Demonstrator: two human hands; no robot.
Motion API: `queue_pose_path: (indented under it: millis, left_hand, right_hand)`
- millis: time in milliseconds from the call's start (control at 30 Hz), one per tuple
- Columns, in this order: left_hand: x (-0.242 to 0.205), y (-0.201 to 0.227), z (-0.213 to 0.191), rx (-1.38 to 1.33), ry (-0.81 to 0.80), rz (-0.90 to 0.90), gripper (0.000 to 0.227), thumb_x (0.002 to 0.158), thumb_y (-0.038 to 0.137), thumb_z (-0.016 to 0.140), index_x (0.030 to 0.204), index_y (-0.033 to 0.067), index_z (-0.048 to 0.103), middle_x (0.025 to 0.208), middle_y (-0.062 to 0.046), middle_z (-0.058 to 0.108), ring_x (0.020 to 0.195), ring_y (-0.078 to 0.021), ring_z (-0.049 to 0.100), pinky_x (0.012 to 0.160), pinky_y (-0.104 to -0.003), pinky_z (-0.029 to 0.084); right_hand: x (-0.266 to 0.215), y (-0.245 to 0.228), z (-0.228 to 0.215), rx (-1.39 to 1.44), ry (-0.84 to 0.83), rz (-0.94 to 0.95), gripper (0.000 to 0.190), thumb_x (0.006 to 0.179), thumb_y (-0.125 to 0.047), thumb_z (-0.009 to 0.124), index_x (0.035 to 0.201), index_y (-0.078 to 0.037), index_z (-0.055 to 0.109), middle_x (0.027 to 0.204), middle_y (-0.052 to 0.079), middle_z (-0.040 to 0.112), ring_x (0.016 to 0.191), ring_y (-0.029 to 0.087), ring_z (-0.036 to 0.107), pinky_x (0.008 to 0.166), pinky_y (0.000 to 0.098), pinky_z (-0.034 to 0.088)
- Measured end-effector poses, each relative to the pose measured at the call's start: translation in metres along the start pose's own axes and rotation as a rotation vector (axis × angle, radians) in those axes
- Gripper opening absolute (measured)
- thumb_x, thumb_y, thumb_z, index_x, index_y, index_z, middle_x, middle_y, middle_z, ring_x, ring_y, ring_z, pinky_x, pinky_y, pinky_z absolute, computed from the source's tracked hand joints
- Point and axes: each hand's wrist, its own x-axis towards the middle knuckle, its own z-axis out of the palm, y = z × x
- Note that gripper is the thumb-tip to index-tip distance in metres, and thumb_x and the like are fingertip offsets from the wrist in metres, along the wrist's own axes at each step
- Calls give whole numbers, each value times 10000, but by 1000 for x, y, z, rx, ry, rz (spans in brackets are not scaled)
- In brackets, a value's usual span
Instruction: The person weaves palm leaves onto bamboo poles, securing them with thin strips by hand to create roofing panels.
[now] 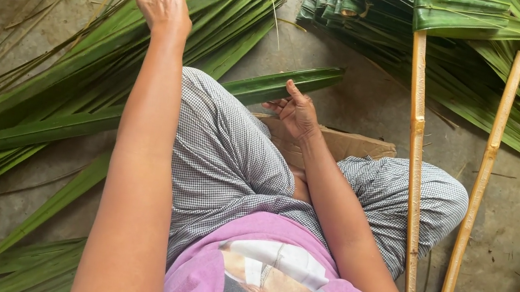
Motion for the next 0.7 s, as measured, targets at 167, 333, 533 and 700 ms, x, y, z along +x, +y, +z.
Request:
queue_pose_path:
  millis: [167,333,533,700]
  left_hand:
    - [-39,-9,-39,-575,-252,96,748,860,734,733,1048,36,542,1095,-175,623,956,-329,604,797,-510,501]
    - [-1,-18,7,-787,30,-48,334,1078,384,490,1168,64,519,1117,-136,534,820,-214,575,670,-386,516]
    - [-7,-15,-2,-387,-414,-54,761,998,28,514,1649,196,157,1639,-132,345,1498,-433,229,1129,-617,263]
    - [5,-10,12,-237,-345,9,450,993,176,616,1426,93,524,1476,-210,498,1345,-423,422,974,-572,360]
  right_hand:
    - [-4,-2,3,14,9,3,431,931,-197,742,553,-97,560,558,165,604,687,307,744,821,610,645]
    - [-1,0,1,42,21,13,309,908,-173,768,684,-102,568,570,102,594,661,309,731,821,630,639]
    - [-2,0,0,53,25,9,308,916,-174,759,696,-113,552,512,58,531,651,308,729,814,636,636]
    - [-3,-1,2,38,34,6,302,908,-189,768,693,-81,585,565,128,600,671,305,730,813,636,639]
